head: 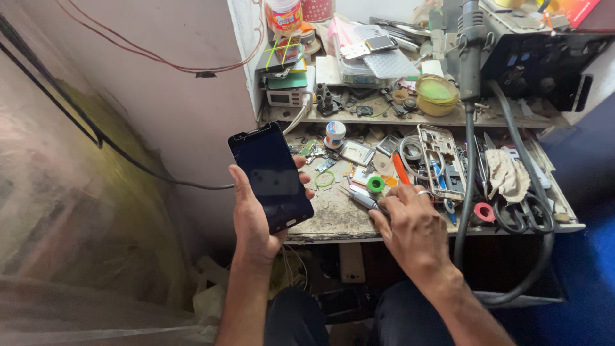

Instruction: The person applies a small amount of liquid to the motherboard, then installs a new battery into the phone chassis and reconnects the battery connector. The person then attaches the screen assembly and powers on the device to confirm operation.

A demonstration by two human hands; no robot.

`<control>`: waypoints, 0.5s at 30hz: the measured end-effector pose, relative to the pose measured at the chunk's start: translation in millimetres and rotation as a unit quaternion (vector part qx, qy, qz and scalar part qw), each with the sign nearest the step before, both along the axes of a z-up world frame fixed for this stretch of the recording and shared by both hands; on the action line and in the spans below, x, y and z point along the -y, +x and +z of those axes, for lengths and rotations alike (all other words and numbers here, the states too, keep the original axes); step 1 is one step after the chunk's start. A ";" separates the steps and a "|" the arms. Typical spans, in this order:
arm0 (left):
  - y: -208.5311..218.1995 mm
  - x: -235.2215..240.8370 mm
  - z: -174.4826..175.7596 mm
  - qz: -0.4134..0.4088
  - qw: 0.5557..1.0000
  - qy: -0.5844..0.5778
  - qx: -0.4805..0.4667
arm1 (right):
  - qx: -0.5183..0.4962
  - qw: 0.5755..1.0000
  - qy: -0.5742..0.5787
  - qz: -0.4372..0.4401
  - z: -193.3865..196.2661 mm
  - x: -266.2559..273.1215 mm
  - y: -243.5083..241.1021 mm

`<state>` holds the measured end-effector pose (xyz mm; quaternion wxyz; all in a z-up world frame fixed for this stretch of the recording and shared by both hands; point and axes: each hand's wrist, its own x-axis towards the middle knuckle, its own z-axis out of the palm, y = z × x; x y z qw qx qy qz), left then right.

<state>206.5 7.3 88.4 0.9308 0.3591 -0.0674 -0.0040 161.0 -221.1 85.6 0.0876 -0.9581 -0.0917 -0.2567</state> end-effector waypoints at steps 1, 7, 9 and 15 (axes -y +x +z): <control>-0.3 -0.4 0.2 0.005 1.000 0.011 0.002 | 0.021 1.000 0.003 0.017 0.8 -1.1 -5.9; 0.6 -0.8 0.7 -0.039 0.998 0.046 0.035 | 0.067 0.971 0.195 0.123 -61.0 3.4 -81.9; 0.5 -0.4 -1.2 -0.049 0.996 0.065 0.023 | -0.054 0.956 0.251 0.138 -113.2 13.1 -104.0; -0.4 -1.7 -1.3 -0.080 0.993 0.086 0.022 | -0.205 0.945 0.253 0.031 -272.3 51.2 -116.5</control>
